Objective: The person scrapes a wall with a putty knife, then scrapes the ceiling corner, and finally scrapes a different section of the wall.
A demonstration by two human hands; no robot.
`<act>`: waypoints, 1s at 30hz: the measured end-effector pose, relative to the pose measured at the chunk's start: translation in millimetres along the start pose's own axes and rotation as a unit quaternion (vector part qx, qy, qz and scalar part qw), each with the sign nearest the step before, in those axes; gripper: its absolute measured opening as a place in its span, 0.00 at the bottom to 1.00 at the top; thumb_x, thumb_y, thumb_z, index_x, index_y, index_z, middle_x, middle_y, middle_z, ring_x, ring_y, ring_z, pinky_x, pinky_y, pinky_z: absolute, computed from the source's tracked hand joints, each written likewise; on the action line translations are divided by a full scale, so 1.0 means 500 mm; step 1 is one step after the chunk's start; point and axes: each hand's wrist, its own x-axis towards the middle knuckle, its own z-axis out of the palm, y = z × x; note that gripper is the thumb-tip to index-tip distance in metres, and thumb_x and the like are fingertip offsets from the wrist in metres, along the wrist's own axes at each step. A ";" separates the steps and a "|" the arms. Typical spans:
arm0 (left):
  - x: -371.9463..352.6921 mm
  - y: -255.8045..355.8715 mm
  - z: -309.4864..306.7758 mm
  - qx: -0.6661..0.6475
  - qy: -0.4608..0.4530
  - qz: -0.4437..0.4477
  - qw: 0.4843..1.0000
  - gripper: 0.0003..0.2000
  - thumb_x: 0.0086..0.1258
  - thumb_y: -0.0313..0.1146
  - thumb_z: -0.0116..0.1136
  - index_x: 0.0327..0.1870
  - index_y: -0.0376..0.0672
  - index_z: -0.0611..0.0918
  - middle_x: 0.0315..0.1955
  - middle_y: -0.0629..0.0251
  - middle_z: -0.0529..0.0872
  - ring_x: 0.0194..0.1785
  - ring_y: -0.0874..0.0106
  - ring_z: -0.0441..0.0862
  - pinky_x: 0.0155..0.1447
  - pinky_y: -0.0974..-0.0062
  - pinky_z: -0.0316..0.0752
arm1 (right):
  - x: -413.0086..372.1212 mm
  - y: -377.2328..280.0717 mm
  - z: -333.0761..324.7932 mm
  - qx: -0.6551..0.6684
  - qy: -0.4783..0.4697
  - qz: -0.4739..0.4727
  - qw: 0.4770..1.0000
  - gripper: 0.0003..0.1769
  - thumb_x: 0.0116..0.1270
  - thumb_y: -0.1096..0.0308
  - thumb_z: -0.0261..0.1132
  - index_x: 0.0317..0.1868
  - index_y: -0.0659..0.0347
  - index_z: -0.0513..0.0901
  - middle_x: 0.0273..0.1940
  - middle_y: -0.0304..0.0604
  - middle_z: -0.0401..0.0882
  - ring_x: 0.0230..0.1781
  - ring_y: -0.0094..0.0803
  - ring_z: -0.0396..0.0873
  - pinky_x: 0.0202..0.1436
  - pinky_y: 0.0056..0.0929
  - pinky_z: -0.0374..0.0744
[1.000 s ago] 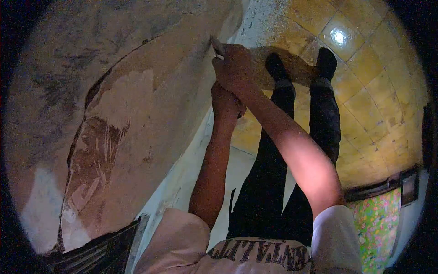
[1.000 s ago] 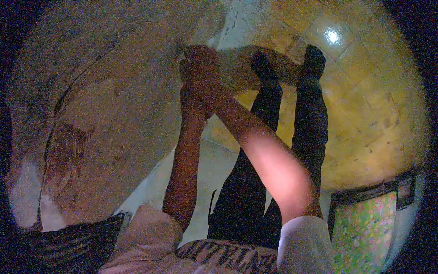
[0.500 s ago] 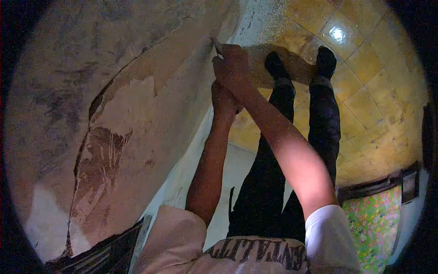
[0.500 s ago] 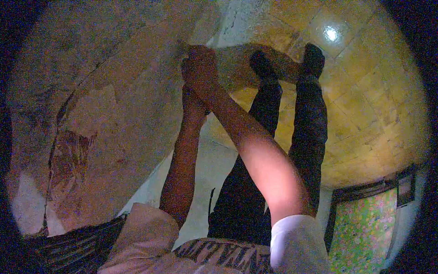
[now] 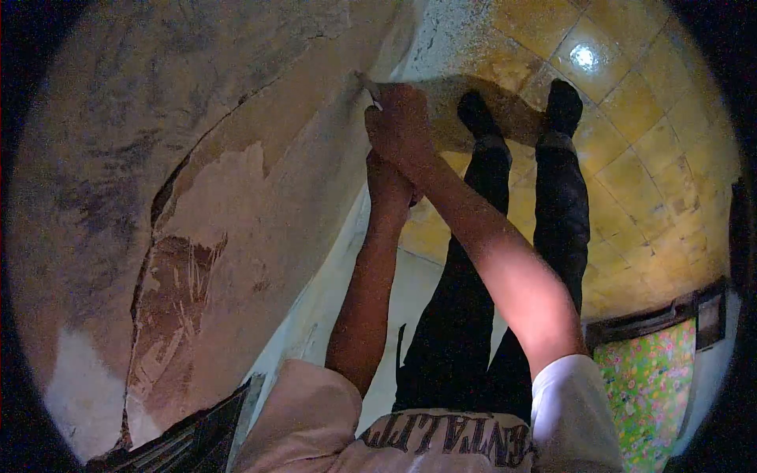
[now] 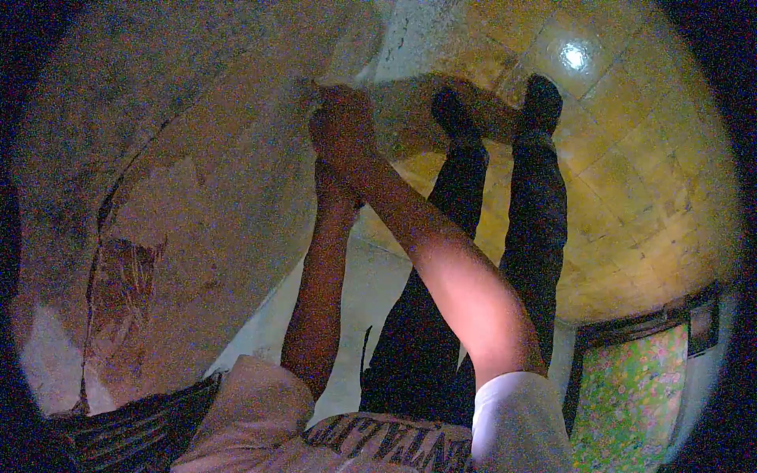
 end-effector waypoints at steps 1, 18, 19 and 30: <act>0.010 -0.013 -0.004 -0.060 -0.014 -0.036 0.997 0.08 0.69 0.36 0.54 0.38 0.40 0.76 0.21 0.65 0.78 0.16 0.77 0.71 0.16 0.76 0.60 | 0.004 0.013 0.016 -0.008 0.031 -0.016 0.999 0.16 0.51 0.70 0.61 0.41 0.64 0.82 0.32 0.60 0.80 0.35 0.59 0.78 0.43 0.50 0.75; 0.038 -0.134 0.003 0.082 -0.035 0.081 0.993 0.28 0.68 0.40 0.57 0.66 0.40 0.64 0.60 0.59 0.72 0.61 0.68 0.70 0.63 0.67 0.65 | -0.009 0.009 0.034 -0.053 0.024 -0.001 0.998 0.25 0.53 0.75 0.59 0.56 0.58 0.79 0.32 0.56 0.80 0.33 0.52 0.80 0.43 0.48 0.76; 0.045 -0.151 -0.002 0.118 -0.020 0.060 0.991 0.29 0.68 0.40 0.57 0.66 0.40 0.63 0.61 0.59 0.71 0.62 0.67 0.69 0.64 0.67 0.64 | -0.004 0.014 0.045 -0.046 0.032 -0.007 0.998 0.25 0.53 0.75 0.59 0.56 0.58 0.79 0.32 0.56 0.80 0.33 0.52 0.80 0.43 0.48 0.76; 0.028 -0.068 -0.020 -0.373 -0.136 -0.038 0.917 0.16 0.69 0.38 0.56 0.53 0.43 0.72 0.38 0.70 0.79 0.34 0.78 0.77 0.33 0.75 0.72 | 0.018 0.030 0.034 -0.081 0.038 -0.037 0.995 0.27 0.53 0.73 0.60 0.58 0.59 0.78 0.34 0.54 0.80 0.36 0.52 0.79 0.46 0.48 0.76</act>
